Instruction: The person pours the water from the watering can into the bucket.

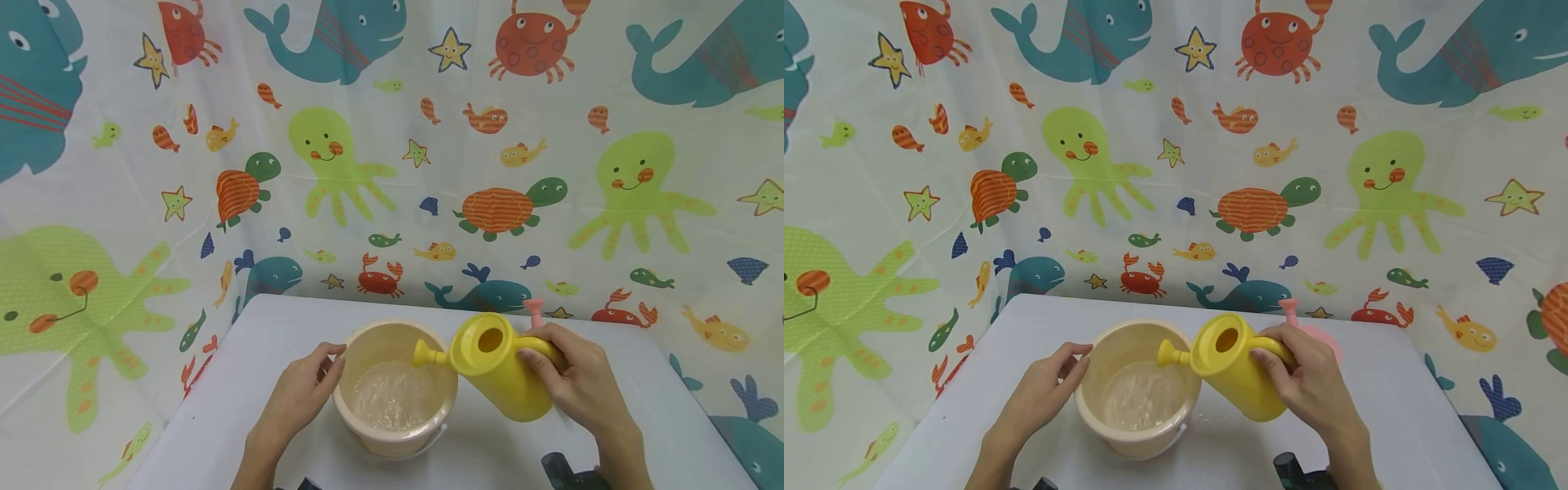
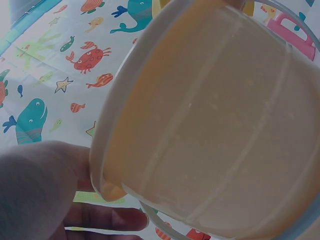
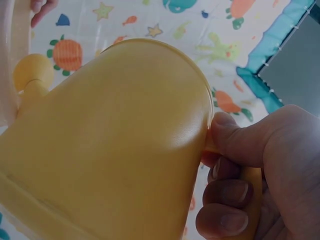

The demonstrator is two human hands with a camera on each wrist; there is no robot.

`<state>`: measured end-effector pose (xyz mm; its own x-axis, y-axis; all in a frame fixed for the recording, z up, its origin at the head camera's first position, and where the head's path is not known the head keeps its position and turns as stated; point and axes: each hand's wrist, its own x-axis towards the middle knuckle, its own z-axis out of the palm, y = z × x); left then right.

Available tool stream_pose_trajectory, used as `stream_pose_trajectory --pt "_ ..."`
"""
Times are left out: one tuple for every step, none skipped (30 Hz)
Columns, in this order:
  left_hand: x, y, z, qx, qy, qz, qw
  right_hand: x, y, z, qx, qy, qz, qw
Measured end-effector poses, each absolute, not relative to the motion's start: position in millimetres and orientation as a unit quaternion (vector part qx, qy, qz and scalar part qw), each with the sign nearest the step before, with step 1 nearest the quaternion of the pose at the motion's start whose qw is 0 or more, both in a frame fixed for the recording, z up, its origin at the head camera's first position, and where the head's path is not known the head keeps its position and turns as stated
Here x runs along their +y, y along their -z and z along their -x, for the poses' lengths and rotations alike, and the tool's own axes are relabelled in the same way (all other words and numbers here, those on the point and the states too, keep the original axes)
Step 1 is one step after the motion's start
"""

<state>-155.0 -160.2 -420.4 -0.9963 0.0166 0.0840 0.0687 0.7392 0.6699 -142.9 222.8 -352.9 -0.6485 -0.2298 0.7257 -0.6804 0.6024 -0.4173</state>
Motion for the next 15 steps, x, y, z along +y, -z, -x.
stream_pose_trajectory --pt "-160.3 420.5 154.9 -0.932 0.36 0.024 0.037 223.1 352.8 143.1 -0.837 -0.352 -0.273 0.319" --pt "-160.5 420.7 154.7 -0.931 0.361 0.026 0.037 223.4 352.6 143.2 -0.839 -0.348 -0.272 0.318" --pt "-160.5 420.7 154.7 -0.932 0.361 0.025 0.037 223.7 352.7 143.4 -0.839 -0.347 -0.272 0.318" --pt "-160.5 421.0 154.8 -0.932 0.361 0.026 0.037 223.9 352.6 143.5 -0.84 -0.346 -0.272 0.318" --pt "-160.7 421.5 155.0 -0.932 0.36 0.026 0.038 224.1 352.6 143.6 -0.84 -0.345 -0.272 0.317" --pt "-160.7 421.8 155.2 -0.932 0.36 0.024 0.037 224.1 352.9 143.8 -0.839 -0.347 -0.273 0.318" --pt "-160.7 422.2 155.5 -0.932 0.36 0.023 0.037 224.0 353.1 143.8 -0.838 -0.348 -0.273 0.318" --pt "-160.8 422.5 155.8 -0.932 0.359 0.021 0.036 224.0 353.2 143.8 -0.838 -0.349 -0.272 0.318" --pt "-160.8 422.9 156.1 -0.933 0.358 0.02 0.036 223.8 353.5 143.7 -0.837 -0.351 -0.272 0.32" --pt "-160.9 423.4 156.4 -0.933 0.358 0.02 0.035 223.5 353.5 143.5 -0.836 -0.354 -0.271 0.321" --pt "-160.9 423.6 156.6 -0.933 0.358 0.018 0.035 223.2 353.8 143.4 -0.835 -0.357 -0.269 0.322" --pt "-160.8 423.5 156.5 -0.933 0.358 0.017 0.033 223.0 354.1 143.3 -0.833 -0.36 -0.268 0.324" --pt "-160.8 423.3 156.3 -0.933 0.358 0.017 0.034 222.9 353.9 143.2 -0.833 -0.36 -0.266 0.324" --pt "-160.8 423.1 156.0 -0.933 0.358 0.019 0.034 222.8 353.8 143.2 -0.834 -0.36 -0.265 0.324" --pt "-160.8 422.9 155.9 -0.933 0.359 0.02 0.035 222.8 353.9 143.2 -0.833 -0.361 -0.264 0.325"
